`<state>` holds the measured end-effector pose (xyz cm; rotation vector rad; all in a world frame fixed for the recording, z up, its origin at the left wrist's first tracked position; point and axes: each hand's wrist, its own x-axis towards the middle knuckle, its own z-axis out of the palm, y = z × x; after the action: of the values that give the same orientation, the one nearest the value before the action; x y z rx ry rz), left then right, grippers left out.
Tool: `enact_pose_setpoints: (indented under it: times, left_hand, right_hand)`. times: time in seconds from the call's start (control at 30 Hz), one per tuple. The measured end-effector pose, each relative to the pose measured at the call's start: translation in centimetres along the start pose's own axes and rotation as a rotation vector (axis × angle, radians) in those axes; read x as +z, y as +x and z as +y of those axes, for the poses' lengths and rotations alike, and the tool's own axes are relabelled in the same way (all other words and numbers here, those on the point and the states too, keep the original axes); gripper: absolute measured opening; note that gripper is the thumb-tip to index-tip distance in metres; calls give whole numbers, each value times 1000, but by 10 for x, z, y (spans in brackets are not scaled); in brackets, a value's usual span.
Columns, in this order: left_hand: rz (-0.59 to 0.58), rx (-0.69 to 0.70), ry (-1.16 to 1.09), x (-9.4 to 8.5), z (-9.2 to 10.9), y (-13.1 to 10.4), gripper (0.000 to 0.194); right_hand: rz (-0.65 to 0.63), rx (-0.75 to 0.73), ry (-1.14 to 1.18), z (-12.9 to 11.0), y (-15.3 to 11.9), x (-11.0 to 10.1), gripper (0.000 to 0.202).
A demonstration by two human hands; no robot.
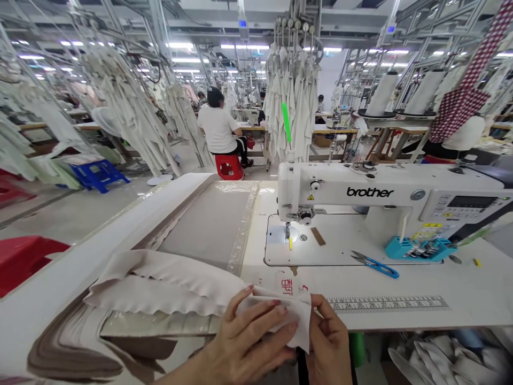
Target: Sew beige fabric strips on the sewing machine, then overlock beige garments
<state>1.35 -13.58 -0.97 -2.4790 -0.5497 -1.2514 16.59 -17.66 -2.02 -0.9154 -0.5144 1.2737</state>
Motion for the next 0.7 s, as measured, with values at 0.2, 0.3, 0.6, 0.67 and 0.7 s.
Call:
enact_pose_setpoints:
  times: [0.2, 0.3, 0.6, 0.67, 0.7]
  left_hand:
    - [-56, -194, -402, -1, -2, 13, 13]
    - [-104, -349, -639, -8, -3, 21, 12]
    - [6, -10, -189, -5, 2, 35, 27]
    - [-15, -52, -234, -2, 2, 33, 14]
    - [-26, -84, -297, -2, 3, 32, 11]
  right_hand:
    - [2, -30, -66, 3, -1, -7, 23]
    - [28, -36, -127, 5, 0, -13, 28]
    - [-14, 70, -7, -8, -6, 1, 32]
    - [-20, 112, 42, -13, -6, 3, 31]
    - [-20, 120, 52, -14, -6, 3, 31]
